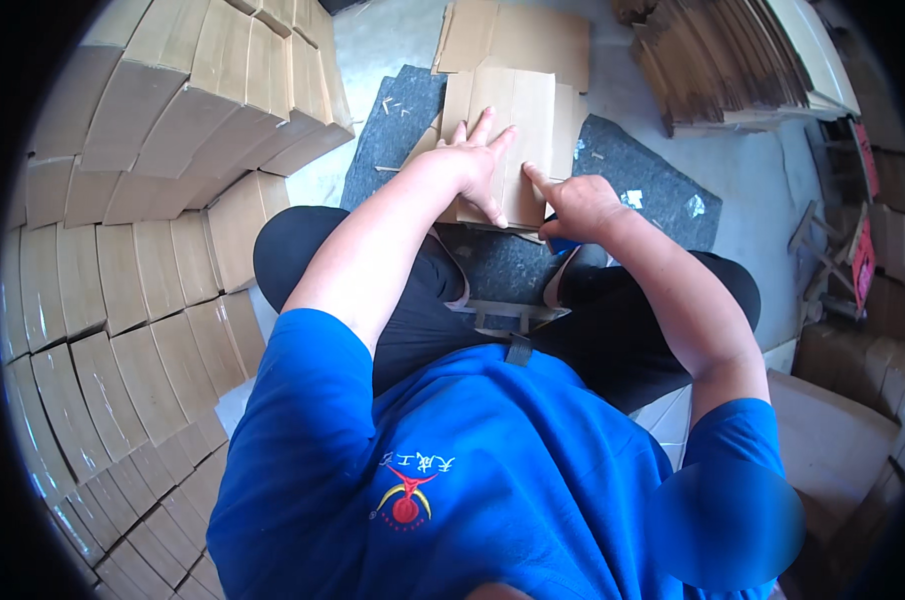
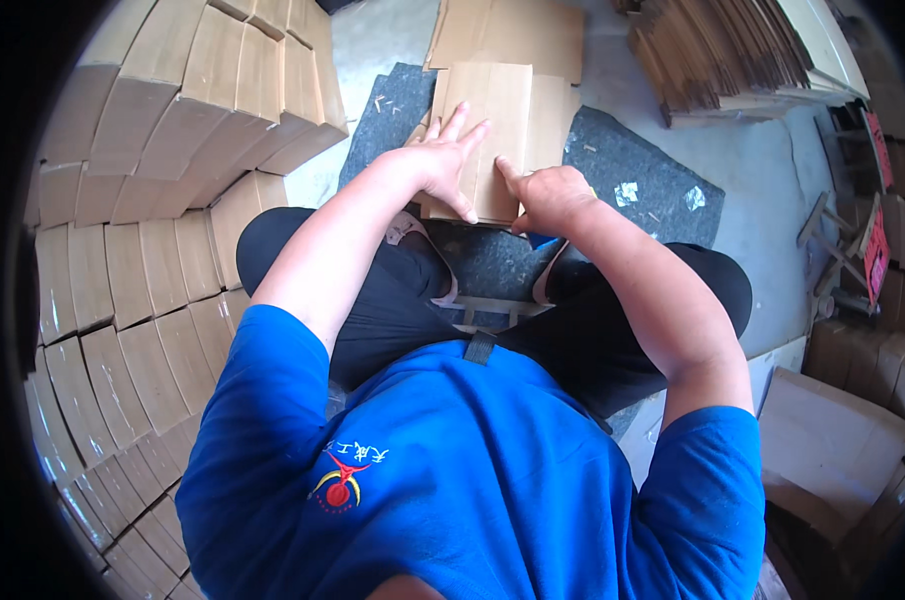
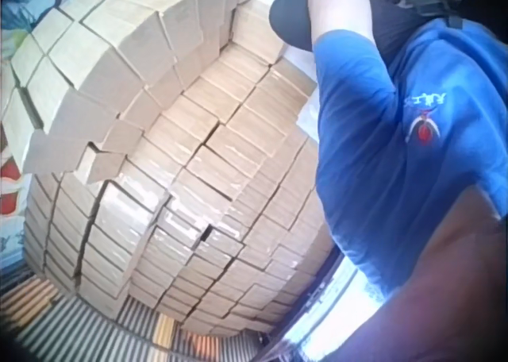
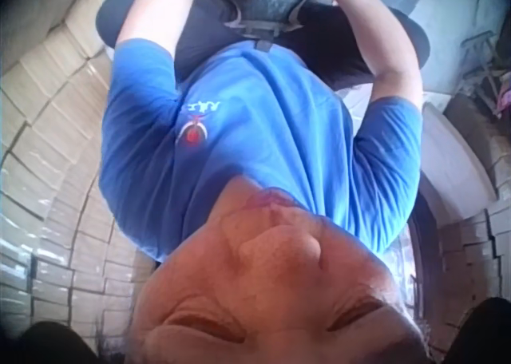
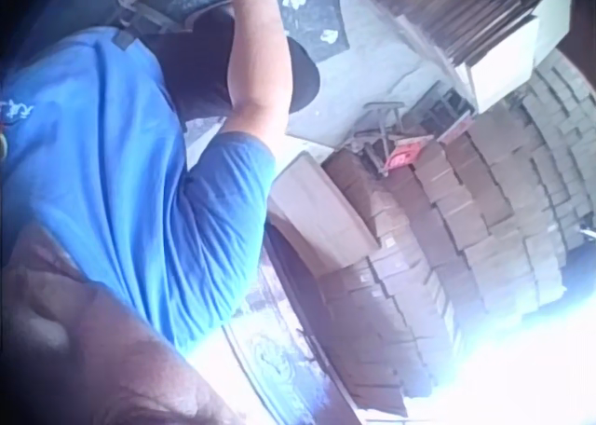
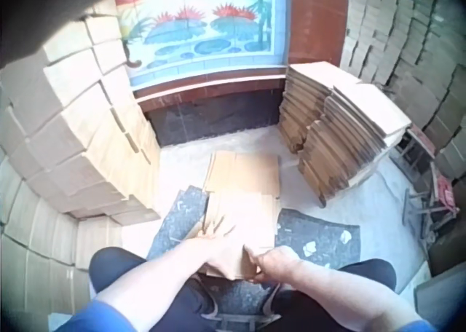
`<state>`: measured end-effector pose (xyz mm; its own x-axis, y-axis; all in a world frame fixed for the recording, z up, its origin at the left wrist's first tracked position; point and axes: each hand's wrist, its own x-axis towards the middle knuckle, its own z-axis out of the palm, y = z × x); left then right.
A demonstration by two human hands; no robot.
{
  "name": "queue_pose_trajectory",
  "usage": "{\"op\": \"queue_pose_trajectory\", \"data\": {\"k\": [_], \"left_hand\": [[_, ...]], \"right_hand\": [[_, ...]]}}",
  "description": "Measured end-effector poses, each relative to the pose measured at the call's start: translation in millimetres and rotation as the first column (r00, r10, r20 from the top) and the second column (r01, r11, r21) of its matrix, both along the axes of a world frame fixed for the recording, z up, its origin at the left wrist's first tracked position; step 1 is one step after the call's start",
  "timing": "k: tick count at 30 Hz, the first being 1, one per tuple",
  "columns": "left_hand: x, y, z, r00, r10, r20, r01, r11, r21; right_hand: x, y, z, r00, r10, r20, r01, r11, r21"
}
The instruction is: Folding flat cardboard into boxes and sealing them using a tape dispenser.
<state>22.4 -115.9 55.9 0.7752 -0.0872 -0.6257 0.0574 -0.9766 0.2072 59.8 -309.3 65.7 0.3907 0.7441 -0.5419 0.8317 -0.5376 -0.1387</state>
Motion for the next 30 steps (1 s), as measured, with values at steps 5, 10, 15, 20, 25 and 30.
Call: {"op": "queue_pose_trajectory", "data": {"k": [5,10,15,20,25,30], "left_hand": [[-10.0,-14.6,14.1,0.999,-0.004,-0.035,0.01,0.987,0.159],[-23.6,-27.9,14.3,0.999,0.05,-0.004,-0.049,0.985,0.166],[-23.4,-24.0,9.2,0.994,0.103,0.02,-0.104,0.995,0.013],[-24.3,-20.4,5.1,0.991,0.132,0.014,-0.131,0.99,-0.059],[-27.9,-17.1,-6.0,0.985,0.159,0.062,-0.15,0.981,-0.12],[-38.8,-20.7,-21.7,0.963,0.167,0.21,-0.139,0.98,-0.143]], "right_hand": [[-6.7,0.7,-0.2,0.999,-0.045,-0.001,0.045,0.999,0.009],[7.1,7.2,10.7,0.999,-0.022,-0.034,0.022,0.999,-0.028],[87.7,33.0,36.3,0.981,-0.184,0.062,0.189,0.98,-0.069],[151.1,59.0,5.8,0.909,-0.386,0.159,0.376,0.922,0.087],[154.3,68.9,-21.5,0.9,-0.436,-0.017,0.436,0.895,0.09],[144.9,66.7,-23.0,0.888,-0.459,-0.019,0.455,0.873,0.175]]}}
